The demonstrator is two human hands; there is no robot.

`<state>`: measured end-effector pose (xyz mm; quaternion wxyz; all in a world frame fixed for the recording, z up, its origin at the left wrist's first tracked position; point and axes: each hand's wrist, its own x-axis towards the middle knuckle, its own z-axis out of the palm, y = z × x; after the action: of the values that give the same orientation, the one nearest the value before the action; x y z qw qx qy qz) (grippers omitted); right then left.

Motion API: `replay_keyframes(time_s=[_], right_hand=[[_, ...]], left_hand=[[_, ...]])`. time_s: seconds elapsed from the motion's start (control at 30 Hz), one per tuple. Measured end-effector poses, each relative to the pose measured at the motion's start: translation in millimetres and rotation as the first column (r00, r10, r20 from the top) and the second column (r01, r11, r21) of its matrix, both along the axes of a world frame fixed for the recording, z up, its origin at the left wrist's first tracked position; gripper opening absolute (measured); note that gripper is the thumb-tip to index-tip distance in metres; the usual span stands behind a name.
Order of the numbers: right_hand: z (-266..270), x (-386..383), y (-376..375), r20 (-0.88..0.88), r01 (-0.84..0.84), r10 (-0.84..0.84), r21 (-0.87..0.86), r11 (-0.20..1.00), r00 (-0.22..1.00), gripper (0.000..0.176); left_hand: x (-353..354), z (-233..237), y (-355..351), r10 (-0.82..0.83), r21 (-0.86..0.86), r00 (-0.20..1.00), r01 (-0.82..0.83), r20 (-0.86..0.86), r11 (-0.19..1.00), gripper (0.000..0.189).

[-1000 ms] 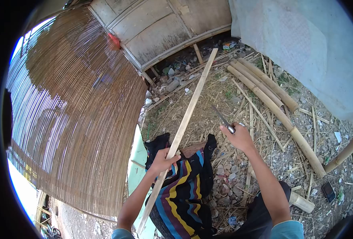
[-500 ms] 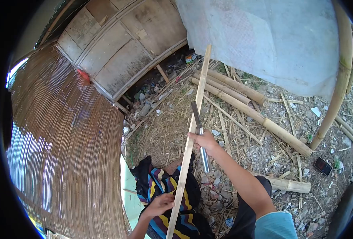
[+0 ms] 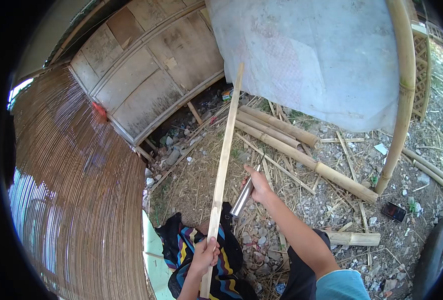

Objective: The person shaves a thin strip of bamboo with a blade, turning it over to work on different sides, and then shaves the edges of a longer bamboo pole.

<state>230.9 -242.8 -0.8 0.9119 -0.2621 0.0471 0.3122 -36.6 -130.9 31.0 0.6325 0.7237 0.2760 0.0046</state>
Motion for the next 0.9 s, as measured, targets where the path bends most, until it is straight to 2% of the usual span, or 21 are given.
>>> replay_keyframes(time_s=[0.03,0.1,0.17,0.23,0.3,0.33,0.37,0.4,0.43,0.5,0.53,0.6,0.63,0.67,0.7,0.77,0.8,0.83,0.87,0.9], right_hand=[[-1,2,-1,0.014,0.001,-0.001,0.002,1.000,1.000,0.035],[-6,3,1,-0.168,0.050,-0.030,0.121,0.991,0.985,0.027],[0,0,-2,-0.152,0.040,-0.015,0.161,0.986,0.988,0.025],[14,-10,-8,-0.193,0.025,0.009,0.172,0.985,0.981,0.026],[23,-18,-5,-0.155,-0.045,0.075,0.190,0.981,0.985,0.030],[38,-31,-12,0.080,-0.077,0.074,0.041,0.996,0.994,0.033],[45,-38,-12,0.308,-0.067,0.098,-0.109,0.992,0.946,0.038],[41,-40,-5,0.444,-0.033,0.103,-0.162,0.986,0.890,0.046],[40,-46,0,0.581,0.092,0.075,-0.252,0.963,0.810,0.035],[21,-39,13,0.717,0.235,0.137,-0.394,0.889,0.684,0.027],[22,-43,15,0.713,0.230,0.142,-0.399,0.888,0.687,0.027],[32,-45,14,0.530,0.106,0.104,-0.351,0.930,0.841,0.029],[37,-40,14,0.538,0.129,0.084,-0.346,0.929,0.838,0.029],[40,-37,13,0.449,0.066,0.080,-0.300,0.952,0.890,0.032],[38,-37,9,0.344,0.013,0.076,-0.250,0.968,0.936,0.036],[35,-32,8,0.342,0.043,0.046,-0.248,0.968,0.939,0.045],[32,-24,7,0.299,0.019,0.058,-0.250,0.968,0.953,0.046],[27,-17,8,0.242,-0.033,0.098,-0.258,0.966,0.965,0.047],[22,-16,8,0.223,-0.013,0.080,-0.287,0.958,0.971,0.047],[17,-15,11,0.037,-0.021,0.026,-0.136,0.990,0.999,0.046]], left_hand=[[3,7,-2,0.008,0.021,0.999,-0.009,0.045,1.000,0.035],[8,18,-8,0.029,0.058,0.994,-0.036,0.106,0.998,0.035],[12,26,-8,0.057,0.099,0.984,-0.075,0.167,0.992,0.036],[16,28,-2,0.017,0.195,0.946,-0.085,0.324,0.977,0.036],[19,29,4,0.033,0.234,0.936,-0.122,0.351,0.965,0.034],[21,29,8,0.036,0.269,0.930,-0.143,0.366,0.953,0.032],[23,31,10,0.038,0.302,0.924,-0.163,0.380,0.939,0.030],[23,35,10,0.045,0.332,0.913,-0.193,0.405,0.923,0.028],[22,33,14,0.057,0.333,0.911,-0.207,0.408,0.920,0.028],[25,24,27,0.026,0.529,0.911,-0.262,0.412,0.807,0.028],[26,22,29,0.074,0.503,0.911,-0.290,0.406,0.814,0.029],[27,14,35,0.069,0.519,0.907,-0.299,0.417,0.800,0.030],[33,11,39,0.057,0.541,0.901,-0.308,0.431,0.783,0.030],[36,10,40,0.074,0.486,0.897,-0.304,0.436,0.819,0.030],[35,7,40,0.101,0.387,0.904,-0.276,0.416,0.880,0.030],[41,-3,40,0.122,0.134,0.941,-0.171,0.315,0.976,0.029],[48,-15,42,0.106,0.102,0.959,-0.137,0.264,0.985,0.030],[54,-29,47,0.092,-0.039,0.976,-0.086,0.199,0.996,0.031],[57,-37,46,0.061,-0.106,0.988,-0.046,0.139,0.993,0.030],[60,-48,49,0.037,-0.156,0.997,-0.025,0.071,0.987,0.029]])
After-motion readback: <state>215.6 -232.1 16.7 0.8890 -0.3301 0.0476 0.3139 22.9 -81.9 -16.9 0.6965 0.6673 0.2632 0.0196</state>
